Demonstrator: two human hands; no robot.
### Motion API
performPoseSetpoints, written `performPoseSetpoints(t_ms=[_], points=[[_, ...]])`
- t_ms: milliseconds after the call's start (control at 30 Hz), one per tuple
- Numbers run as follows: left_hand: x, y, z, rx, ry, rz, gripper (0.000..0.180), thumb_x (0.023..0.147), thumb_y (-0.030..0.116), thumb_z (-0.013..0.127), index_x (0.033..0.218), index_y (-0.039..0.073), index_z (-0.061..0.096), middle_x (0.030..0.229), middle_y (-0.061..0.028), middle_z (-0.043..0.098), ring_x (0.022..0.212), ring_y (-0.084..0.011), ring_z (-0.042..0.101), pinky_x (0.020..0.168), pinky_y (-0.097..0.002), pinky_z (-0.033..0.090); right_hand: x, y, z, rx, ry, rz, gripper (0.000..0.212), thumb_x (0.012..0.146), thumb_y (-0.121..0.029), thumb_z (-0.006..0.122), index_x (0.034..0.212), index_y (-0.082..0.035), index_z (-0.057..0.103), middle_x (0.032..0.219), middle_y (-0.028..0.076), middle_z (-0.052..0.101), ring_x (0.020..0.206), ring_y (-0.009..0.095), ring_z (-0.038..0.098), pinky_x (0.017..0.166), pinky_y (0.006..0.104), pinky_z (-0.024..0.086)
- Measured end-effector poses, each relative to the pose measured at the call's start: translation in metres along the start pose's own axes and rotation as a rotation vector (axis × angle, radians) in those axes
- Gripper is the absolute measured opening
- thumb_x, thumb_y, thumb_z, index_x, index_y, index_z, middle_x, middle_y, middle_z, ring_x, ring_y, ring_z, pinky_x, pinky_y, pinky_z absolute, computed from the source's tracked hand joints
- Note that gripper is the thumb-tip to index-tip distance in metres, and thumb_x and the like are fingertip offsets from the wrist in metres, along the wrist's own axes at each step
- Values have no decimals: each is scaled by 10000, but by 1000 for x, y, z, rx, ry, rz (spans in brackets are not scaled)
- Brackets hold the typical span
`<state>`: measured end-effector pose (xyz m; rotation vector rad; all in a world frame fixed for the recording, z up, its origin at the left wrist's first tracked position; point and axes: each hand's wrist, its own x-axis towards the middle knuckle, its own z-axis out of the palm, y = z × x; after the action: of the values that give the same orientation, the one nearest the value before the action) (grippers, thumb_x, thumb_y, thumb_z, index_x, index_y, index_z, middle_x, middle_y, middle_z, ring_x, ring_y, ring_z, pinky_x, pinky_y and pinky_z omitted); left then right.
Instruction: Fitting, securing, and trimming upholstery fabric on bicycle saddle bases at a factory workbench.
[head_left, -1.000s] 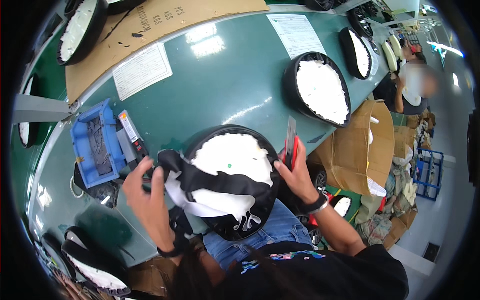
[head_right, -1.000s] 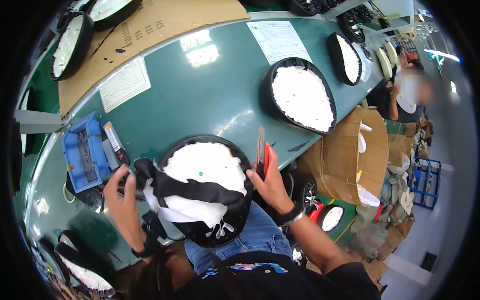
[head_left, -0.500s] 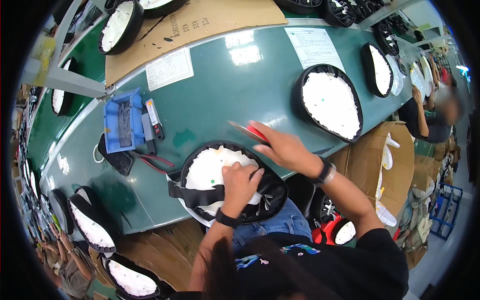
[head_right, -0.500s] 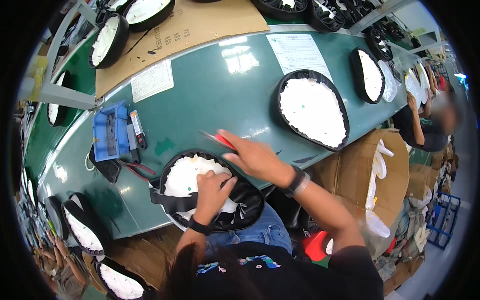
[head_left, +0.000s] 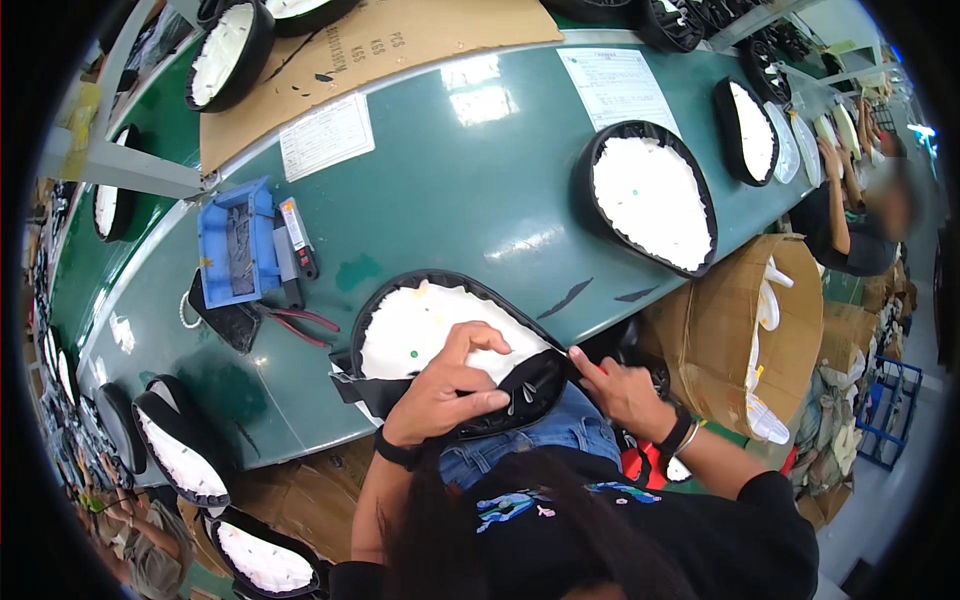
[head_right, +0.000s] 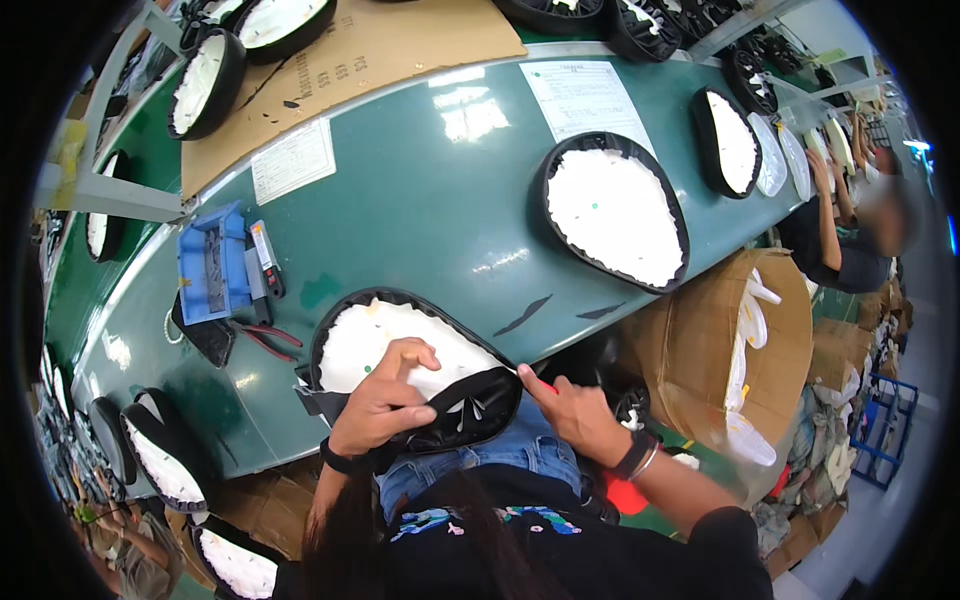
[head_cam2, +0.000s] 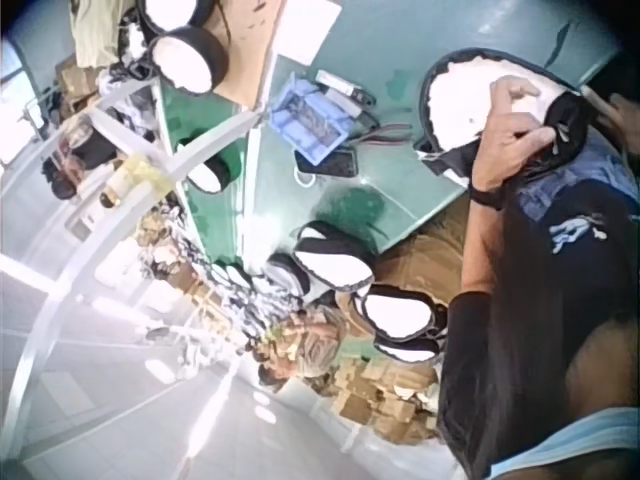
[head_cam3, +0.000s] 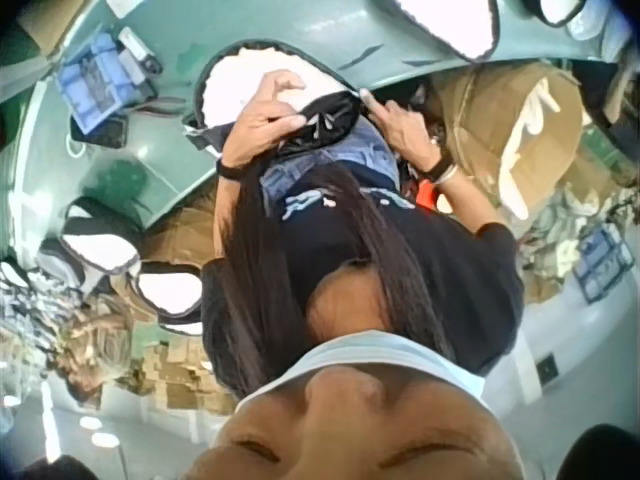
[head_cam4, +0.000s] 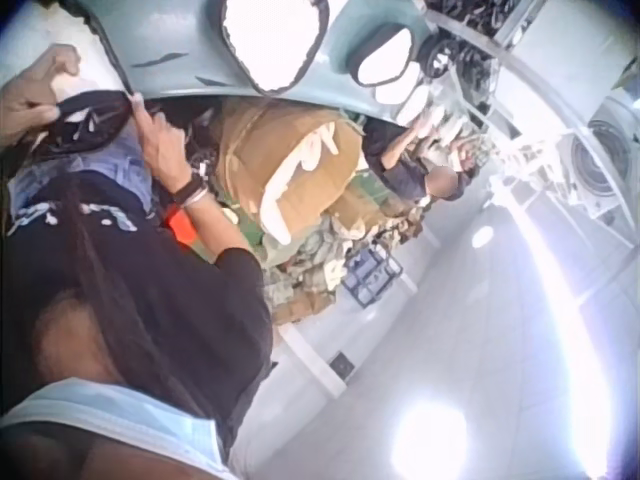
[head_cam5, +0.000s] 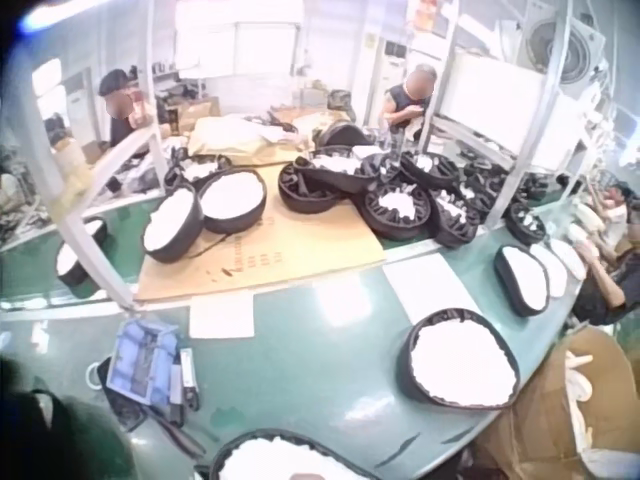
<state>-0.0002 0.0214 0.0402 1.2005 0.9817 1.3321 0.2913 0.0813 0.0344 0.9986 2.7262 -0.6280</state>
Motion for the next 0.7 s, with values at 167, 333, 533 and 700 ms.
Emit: performPoseSetpoints(t_ms=[167,333,533,700], points=[[35,2,28,230,-181,-231,200,815,162,666,680,24,613,894,-104,610,935,-243,590,789,-372,472,-12,-40,6,25,45,228,576,889,-189,588,1427,-166,384,703,114,518,497,288,548,435,423,448],[44,-54,39,1122,-327,145,200,729,222,700,647,58,619,716,-63,603,785,-231,522,724,-388,393,8,-42,-6,85,57,263,586,907,-217,581,1442,-159,352,716,134,559,527,335,574,453,449,452],[76,-63,6,282,-285,76,292,755,161,687,564,33,506,579,-28,466,751,-184,490,709,-332,344,-6,-73,17,138,53,511,638,885,-198,610,1447,-107,321,757,164,591,580,373,588,504,481,471],[78,-63,-11,-411,92,-154,252,771,97,674,608,5,506,672,-45,451,957,-224,541,927,-384,414,-18,-110,18,176,50,578,646,887,-205,602,1452,-88,311,722,161,574,542,364,576,480,487,458]])
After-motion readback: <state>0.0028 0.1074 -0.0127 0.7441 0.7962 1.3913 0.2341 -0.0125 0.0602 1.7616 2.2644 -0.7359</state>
